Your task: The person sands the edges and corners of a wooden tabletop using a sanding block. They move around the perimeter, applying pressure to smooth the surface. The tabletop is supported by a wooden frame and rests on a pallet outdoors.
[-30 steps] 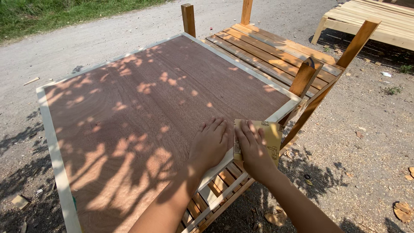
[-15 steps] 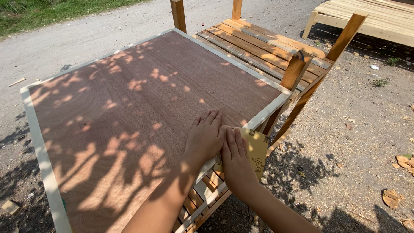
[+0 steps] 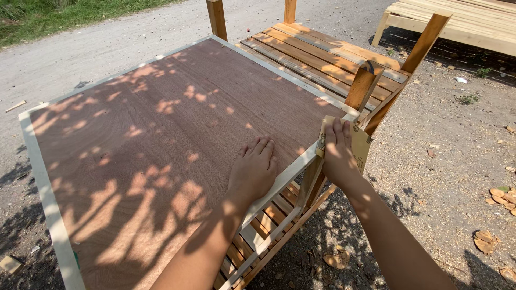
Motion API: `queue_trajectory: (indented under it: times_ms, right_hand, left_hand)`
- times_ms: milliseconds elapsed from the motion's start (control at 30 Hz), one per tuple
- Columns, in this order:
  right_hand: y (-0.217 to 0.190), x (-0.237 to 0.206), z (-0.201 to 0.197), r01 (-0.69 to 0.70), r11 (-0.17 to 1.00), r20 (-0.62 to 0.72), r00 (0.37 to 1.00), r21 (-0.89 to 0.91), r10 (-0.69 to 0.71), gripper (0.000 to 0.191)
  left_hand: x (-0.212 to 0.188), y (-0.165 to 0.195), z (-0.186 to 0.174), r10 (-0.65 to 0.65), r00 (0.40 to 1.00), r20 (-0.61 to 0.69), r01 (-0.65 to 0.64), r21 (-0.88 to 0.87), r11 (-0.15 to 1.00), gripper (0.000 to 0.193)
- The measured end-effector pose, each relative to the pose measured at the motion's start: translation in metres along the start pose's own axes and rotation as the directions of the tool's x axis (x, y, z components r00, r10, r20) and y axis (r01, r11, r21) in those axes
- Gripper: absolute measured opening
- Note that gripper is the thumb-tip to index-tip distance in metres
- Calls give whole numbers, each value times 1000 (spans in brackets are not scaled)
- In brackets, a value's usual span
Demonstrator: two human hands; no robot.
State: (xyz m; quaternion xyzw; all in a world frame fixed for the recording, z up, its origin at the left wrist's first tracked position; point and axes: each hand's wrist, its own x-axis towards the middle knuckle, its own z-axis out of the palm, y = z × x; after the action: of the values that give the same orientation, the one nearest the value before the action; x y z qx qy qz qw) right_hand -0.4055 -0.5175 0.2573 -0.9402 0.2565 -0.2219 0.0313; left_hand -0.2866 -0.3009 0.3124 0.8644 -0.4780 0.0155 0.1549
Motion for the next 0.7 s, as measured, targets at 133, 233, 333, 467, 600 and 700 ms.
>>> queue_trajectory:
  times_ms: [133, 233, 333, 467, 600, 700]
  right_hand:
    - [-79, -82, 0, 222, 957, 44, 971, 187, -234, 88]
    - [-83, -93, 7, 379, 922, -42, 925, 86, -376, 74]
    - [-35, -46, 13, 371, 927, -160, 920, 54, -358, 72]
    - [41, 37, 2, 104, 950, 156, 986, -296, -59, 79]
    - [43, 50, -15, -6, 986, 182, 983, -167, 36, 75]
    - [-2, 3, -12, 64, 964, 175, 984, -256, -19, 72]
  left_hand:
    - [-2, 2, -1, 14, 1000, -9, -14, -3, 1000, 59]
    - [0, 2, -3, 11, 1000, -6, -11, -26, 1000, 59]
    - [4, 1, -4, 17, 1000, 16, -17, 4, 1000, 60]
    - [8, 0, -8, -12, 995, 103, 10, 21, 1000, 62]
    - [3, 0, -11, -3, 993, 120, -3, 45, 999, 62]
    - [2, 1, -12, 7, 993, 114, -14, 56, 998, 62]
